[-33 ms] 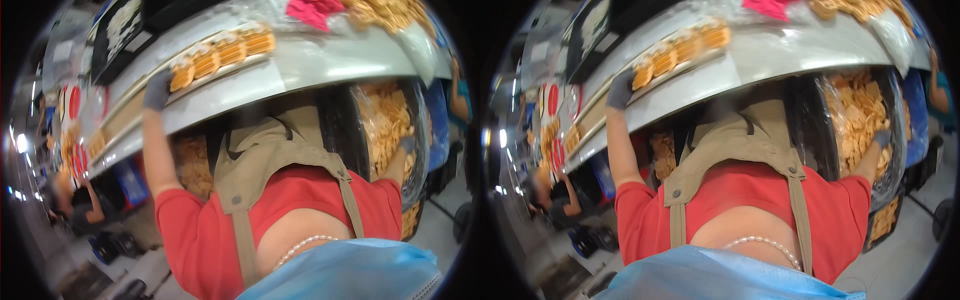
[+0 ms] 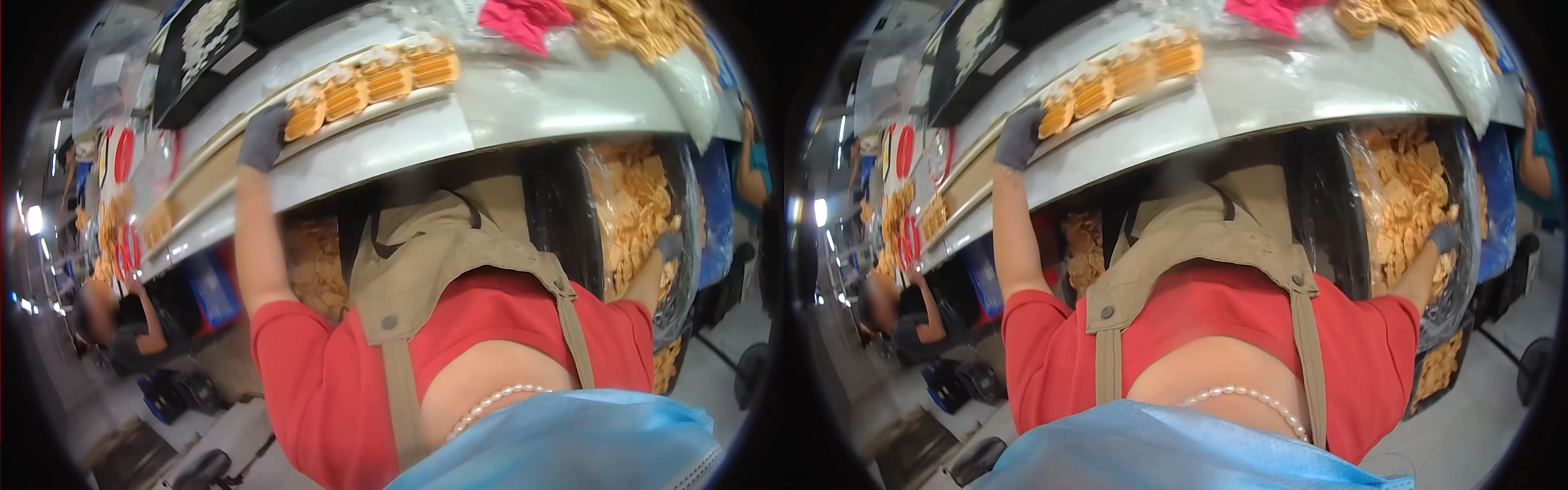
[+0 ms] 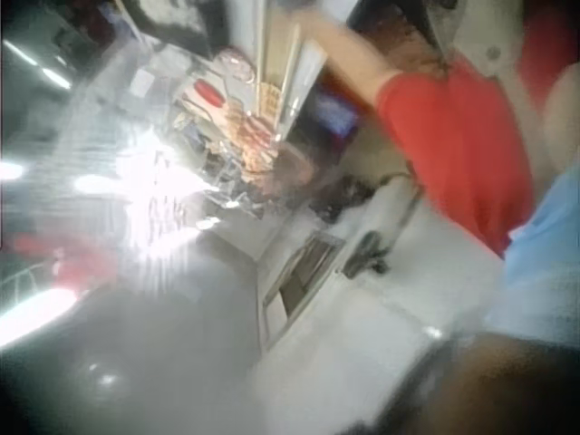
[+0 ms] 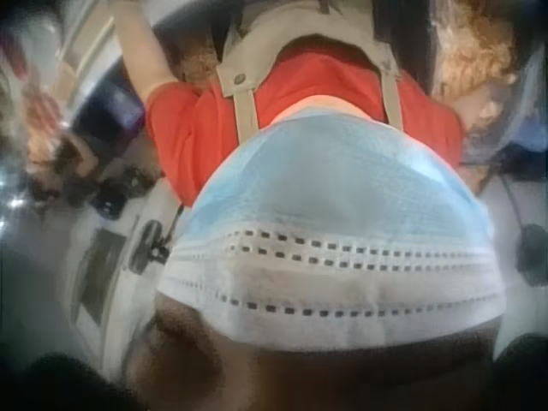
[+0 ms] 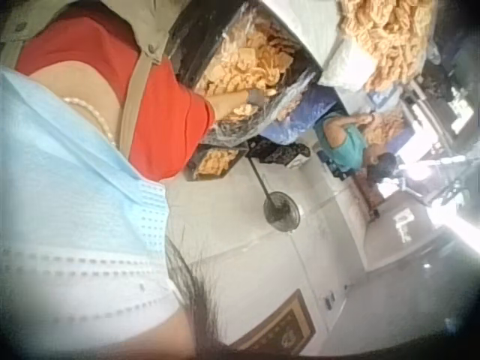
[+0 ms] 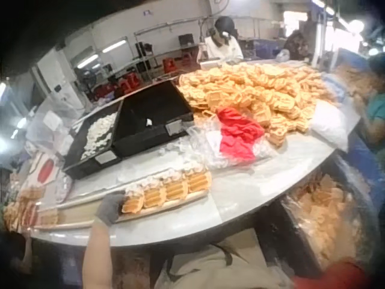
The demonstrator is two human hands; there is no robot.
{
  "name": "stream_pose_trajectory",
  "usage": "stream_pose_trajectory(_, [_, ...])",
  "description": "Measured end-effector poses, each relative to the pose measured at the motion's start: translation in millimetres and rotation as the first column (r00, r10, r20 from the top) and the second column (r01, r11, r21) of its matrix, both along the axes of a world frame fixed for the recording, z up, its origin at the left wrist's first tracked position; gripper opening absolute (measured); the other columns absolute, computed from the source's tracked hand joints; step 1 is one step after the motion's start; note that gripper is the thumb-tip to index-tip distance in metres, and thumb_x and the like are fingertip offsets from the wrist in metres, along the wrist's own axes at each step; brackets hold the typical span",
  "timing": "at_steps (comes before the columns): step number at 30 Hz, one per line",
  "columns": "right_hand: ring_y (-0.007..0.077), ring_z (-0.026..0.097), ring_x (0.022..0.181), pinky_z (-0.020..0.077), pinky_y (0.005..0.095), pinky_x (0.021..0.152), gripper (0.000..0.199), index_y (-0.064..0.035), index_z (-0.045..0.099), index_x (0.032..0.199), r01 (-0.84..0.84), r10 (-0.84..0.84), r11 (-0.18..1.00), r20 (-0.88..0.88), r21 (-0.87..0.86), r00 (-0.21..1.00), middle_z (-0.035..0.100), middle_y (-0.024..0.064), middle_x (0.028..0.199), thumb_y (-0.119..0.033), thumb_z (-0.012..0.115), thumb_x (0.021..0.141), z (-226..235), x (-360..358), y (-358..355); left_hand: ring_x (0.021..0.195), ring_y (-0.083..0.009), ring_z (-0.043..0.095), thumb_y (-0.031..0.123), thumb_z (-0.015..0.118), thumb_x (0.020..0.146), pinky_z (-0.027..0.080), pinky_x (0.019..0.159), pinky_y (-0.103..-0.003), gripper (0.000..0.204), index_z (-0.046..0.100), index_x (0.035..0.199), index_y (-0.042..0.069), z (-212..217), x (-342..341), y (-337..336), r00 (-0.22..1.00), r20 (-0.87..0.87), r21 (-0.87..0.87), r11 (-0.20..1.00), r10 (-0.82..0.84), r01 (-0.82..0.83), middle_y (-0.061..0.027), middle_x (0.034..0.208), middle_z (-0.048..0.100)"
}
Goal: Assemble small plastic toy train components on an industrial production line.
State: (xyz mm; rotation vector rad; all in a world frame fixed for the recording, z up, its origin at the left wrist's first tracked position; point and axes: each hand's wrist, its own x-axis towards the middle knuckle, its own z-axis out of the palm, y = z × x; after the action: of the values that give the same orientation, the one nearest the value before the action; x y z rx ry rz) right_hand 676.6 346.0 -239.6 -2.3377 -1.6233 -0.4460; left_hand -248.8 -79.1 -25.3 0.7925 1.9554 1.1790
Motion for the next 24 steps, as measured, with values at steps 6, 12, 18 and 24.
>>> stream_pose_trajectory(6, [0.0339,0.065,0.080,0.0511,0.0424,0.072,0.038,0.0013,0.064,0.098,0.034,0.127,0.930,-0.408,0.365,0.904,0.068,0.0196,0.092,-0.035,0.060,0.087,132.2,-128.7,-26.0,0.088,-0.0203,0.062,0.002,0.060,0.079,0.052,0.083,-0.030,0.034,0.059,0.111,-0.008,16.1,25.4,-6.8,0.836,0.447,0.071,0.919,0.319,-0.388,-0.0126,0.099,0.064])
stream_pose_trajectory(12, [0.0082,0.055,0.073,0.0444,0.0207,0.065,0.026,-0.0052,0.057,0.119,-0.528,0.568,0.681,-0.821,0.508,-0.057,0.061,0.0002,0.099,-0.018,0.055,0.097,194.0,-301.3,-47.6,0.091,-0.0223,0.063,0.006,0.059,0.083,0.054,0.085,-0.034,0.028,0.059,0.108,-0.006,5.9,18.6,-14.8,0.769,0.587,0.141,0.904,0.253,-0.404,-0.0143,0.099,0.063])
stream_pose_trajectory(18, [0.0197,0.061,0.099,0.0509,0.0329,0.086,0.030,-0.0012,0.050,0.124,-0.837,0.149,0.278,-0.882,0.471,-0.447,0.059,0.0087,0.113,-0.017,0.050,0.098,224.0,-505.1,-159.1,0.086,-0.0234,0.064,0.009,0.059,0.081,0.056,0.080,-0.036,0.025,0.059,0.103,-0.003,17.0,36.0,-35.4,0.685,0.684,0.175,0.854,0.253,-0.490,-0.0137,0.097,0.063])
stream_pose_trajectory(24, [0.0189,0.061,0.095,0.0511,0.0326,0.083,0.032,0.0004,0.048,0.123,-0.817,-0.255,-0.147,-0.819,0.558,-0.514,0.059,0.0098,0.107,-0.014,0.050,0.095,253.6,-592.9,-237.7,0.096,-0.0258,0.064,0.011,0.057,0.084,0.056,0.083,-0.039,0.035,0.054,0.117,-0.002,51.0,113.1,-23.1,0.593,0.805,0.322,0.834,0.008,-0.449,-0.0136,0.106,0.061])
